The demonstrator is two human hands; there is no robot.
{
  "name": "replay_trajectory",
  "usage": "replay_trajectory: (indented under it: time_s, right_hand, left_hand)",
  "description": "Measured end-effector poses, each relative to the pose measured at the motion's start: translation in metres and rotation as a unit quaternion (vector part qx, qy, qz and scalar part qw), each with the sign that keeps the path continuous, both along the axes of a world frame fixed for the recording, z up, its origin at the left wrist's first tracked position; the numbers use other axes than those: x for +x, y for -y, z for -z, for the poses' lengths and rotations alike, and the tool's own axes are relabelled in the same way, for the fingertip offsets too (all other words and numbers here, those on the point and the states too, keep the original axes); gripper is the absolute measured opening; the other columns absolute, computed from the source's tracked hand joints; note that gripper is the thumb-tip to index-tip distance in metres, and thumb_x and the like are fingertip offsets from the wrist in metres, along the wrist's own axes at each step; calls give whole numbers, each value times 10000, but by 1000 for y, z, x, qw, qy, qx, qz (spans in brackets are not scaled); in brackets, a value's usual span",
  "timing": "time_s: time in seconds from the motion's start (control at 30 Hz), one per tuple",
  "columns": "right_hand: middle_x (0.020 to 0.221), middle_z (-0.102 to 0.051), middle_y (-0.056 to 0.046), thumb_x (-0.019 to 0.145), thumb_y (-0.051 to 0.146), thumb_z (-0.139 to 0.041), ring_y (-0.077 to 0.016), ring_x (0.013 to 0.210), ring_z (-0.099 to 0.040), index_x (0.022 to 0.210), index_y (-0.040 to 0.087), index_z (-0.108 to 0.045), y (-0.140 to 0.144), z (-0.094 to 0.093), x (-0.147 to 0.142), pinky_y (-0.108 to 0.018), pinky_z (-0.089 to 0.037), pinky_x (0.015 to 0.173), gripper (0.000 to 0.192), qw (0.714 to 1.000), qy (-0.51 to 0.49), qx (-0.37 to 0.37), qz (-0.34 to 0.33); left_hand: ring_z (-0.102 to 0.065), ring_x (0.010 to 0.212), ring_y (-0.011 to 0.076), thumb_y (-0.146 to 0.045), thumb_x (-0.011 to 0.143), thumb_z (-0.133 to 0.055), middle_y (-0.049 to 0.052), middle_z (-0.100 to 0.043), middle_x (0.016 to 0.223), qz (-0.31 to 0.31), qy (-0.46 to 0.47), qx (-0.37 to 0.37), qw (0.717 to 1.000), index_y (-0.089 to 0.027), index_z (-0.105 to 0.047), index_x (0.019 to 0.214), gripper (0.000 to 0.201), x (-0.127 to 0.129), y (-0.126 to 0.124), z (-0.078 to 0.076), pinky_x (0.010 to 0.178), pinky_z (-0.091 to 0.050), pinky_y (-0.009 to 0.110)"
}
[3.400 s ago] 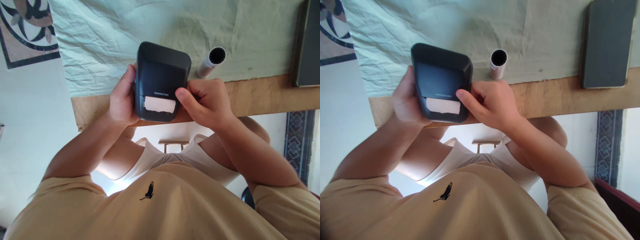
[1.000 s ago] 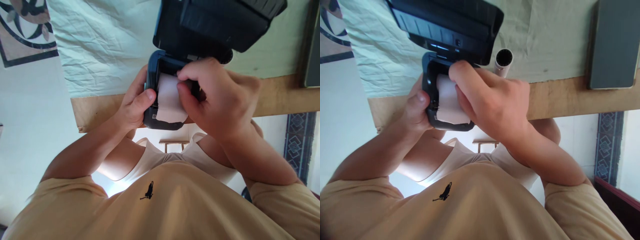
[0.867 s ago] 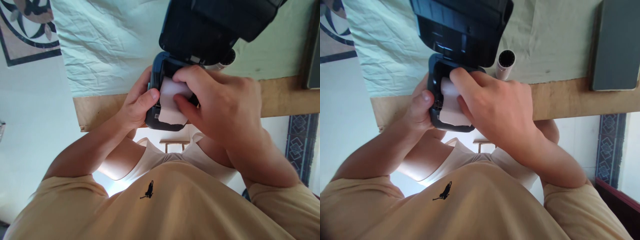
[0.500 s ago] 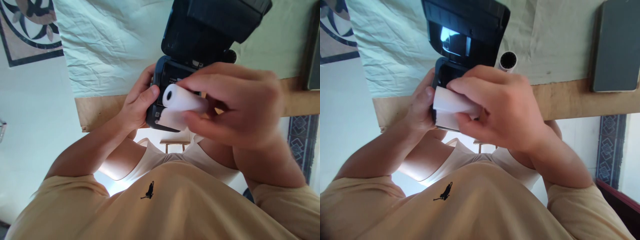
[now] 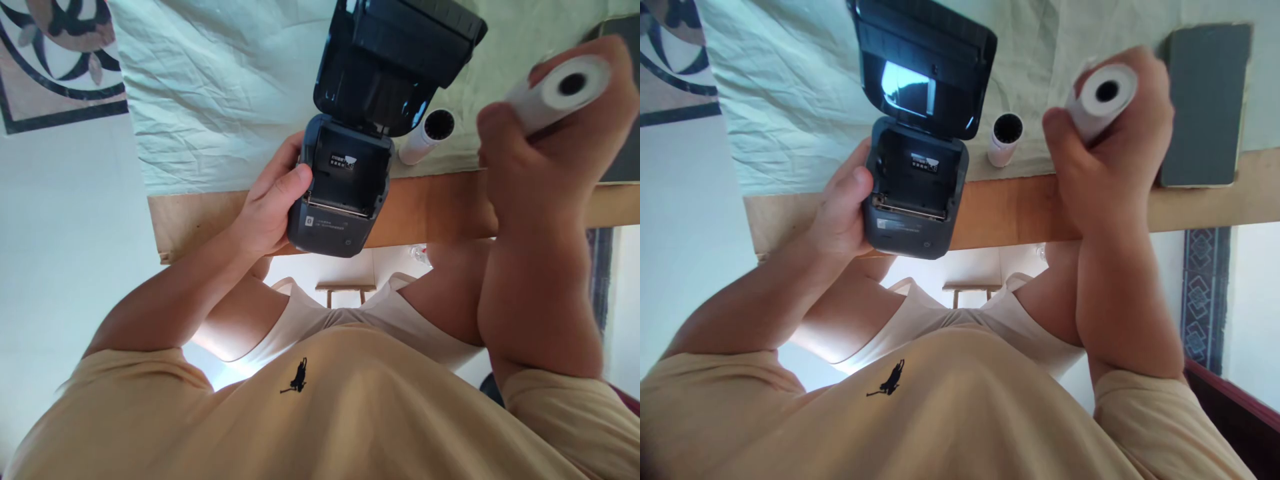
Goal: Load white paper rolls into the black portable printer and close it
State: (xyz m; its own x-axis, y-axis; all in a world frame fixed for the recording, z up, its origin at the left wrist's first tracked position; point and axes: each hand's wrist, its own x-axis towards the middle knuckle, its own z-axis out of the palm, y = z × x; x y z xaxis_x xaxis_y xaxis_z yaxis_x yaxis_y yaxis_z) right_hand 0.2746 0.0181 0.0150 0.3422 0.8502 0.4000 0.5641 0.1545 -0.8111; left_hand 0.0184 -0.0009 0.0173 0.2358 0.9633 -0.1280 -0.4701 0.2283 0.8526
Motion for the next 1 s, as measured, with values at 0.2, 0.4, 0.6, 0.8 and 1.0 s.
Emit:
replay_trajectory:
  time_s: [0.2,0.4,0.6,0.8,1.0]
  right_hand:
    - [980,-697,-83,664,227,-825,-201,927,-636,933,202,-749,3,-6,10,-313,-477,750,280,980,200,17,11]
    - [1043,-737,-4,549,120,-848,-137,784,-660,1156,271,-700,-8,10,22,-268,-429,639,643,979,193,-52,32]
    - [1040,-720,-98,700,123,-714,-227,970,-689,1103,178,-714,8,4,9,-311,-484,773,406,964,235,124,27]
    - [1079,-633,-91,865,223,-586,-187,983,-616,1185,166,-580,23,-3,-28,-299,-523,713,325,947,259,127,-143]
    - [1143,-600,-106,855,163,-605,-206,1039,-610,1299,202,-580,18,5,-32,-449,-532,988,447,939,298,-19,-172]
  left_hand:
    - [-693,727,135,-382,915,-650,36,-750,920,34,-10,12,999,-164,-696,1067,270,-2,-1,1,574,-544,225]
    - [-648,637,117,-405,903,-660,27,-740,843,10,-2,5,1000,-169,-714,1003,262,0,0,0,509,-506,218]
    - [-669,714,116,-397,906,-677,36,-740,905,34,10,2,999,-147,-716,1060,296,-5,-2,2,576,-538,206]
    - [-651,750,126,-454,965,-552,48,-719,988,43,-7,19,999,-175,-678,1152,359,-8,-4,13,581,-524,238]
    - [-648,773,156,-570,931,-548,60,-721,1052,74,-35,67,994,-217,-678,1184,454,-13,-8,23,572,-515,279]
